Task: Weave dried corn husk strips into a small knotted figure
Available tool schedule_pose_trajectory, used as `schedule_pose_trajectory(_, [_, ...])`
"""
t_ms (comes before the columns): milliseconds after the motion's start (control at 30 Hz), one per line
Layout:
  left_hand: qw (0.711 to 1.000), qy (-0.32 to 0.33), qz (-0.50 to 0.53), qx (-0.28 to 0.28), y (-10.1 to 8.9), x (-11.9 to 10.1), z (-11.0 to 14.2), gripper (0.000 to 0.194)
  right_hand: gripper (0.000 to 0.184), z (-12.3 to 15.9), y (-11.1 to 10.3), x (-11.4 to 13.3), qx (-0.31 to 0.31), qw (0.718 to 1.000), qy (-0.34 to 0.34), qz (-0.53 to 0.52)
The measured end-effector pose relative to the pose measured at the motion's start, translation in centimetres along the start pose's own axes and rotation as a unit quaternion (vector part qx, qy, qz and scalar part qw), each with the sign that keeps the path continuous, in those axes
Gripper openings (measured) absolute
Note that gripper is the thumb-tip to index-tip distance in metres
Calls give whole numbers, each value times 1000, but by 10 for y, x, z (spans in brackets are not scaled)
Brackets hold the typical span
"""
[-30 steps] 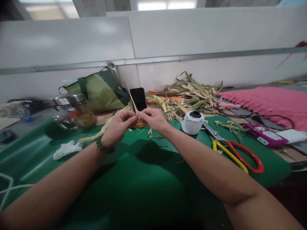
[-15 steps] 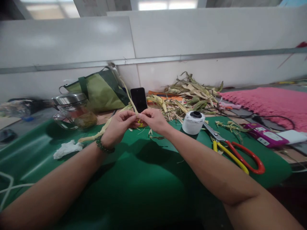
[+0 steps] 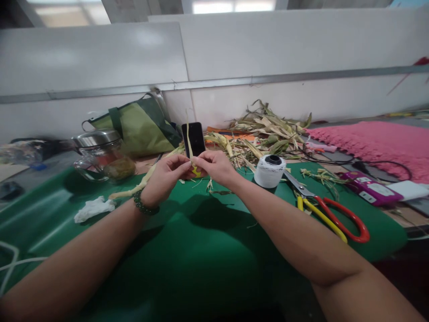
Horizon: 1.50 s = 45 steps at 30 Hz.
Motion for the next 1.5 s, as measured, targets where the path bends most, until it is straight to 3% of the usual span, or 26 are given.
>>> schedule_pose_trajectory(133, [1000,-9,23,-2,-1,1,0,22,34,1,-1,-1,-10,998,26,-50])
schedule_pose_trajectory(300, [1000,-5,23,-10,-2,1,0,20,31,2,4,3,22,999,19,-35])
schedule_pose_trajectory(600, [998,-7,61,12,2,-2,3,26,36,2,2,2,-2,998,23,-64])
schedule_pose_trajectory(800, [983,-57,164,61,13,7,2,27,39,3,-1,-8,-55,988,62,-130])
schedule_pose_trajectory(1033, [970,-109,216,26,10,20,0,15,37,8,7,-18,-74,984,79,-144])
schedule_pose_trajectory(1133, [966,-121,225,24,9,23,0,18,33,4,-1,6,-53,997,41,-39])
schedule_pose_trajectory(1267, [961,-144,236,21,9,27,0,15,24,11,-28,95,-77,983,-91,140])
schedule_pose_trajectory(1333, [959,-153,235,28,11,28,1,12,19,28,-37,139,-59,957,-127,255])
schedule_pose_trajectory(1400, [960,-157,230,42,14,27,2,11,18,52,-49,171,-56,912,-152,376])
schedule_pose_trajectory(1433, [960,-157,225,50,15,27,2,11,21,65,-55,176,-37,891,-141,430])
schedule_pose_trajectory(1500, [962,-150,217,69,19,25,3,11,26,92,-70,162,24,855,-59,515])
Point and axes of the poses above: each hand's wrist, its own z-axis away from the middle knuckle, its own y-axis out of the palm, x = y × z, the point moved 9 cm from there along -z, towards the middle knuckle, and after that the axes turned 10 degrees about -y, right-handed, at the moved point
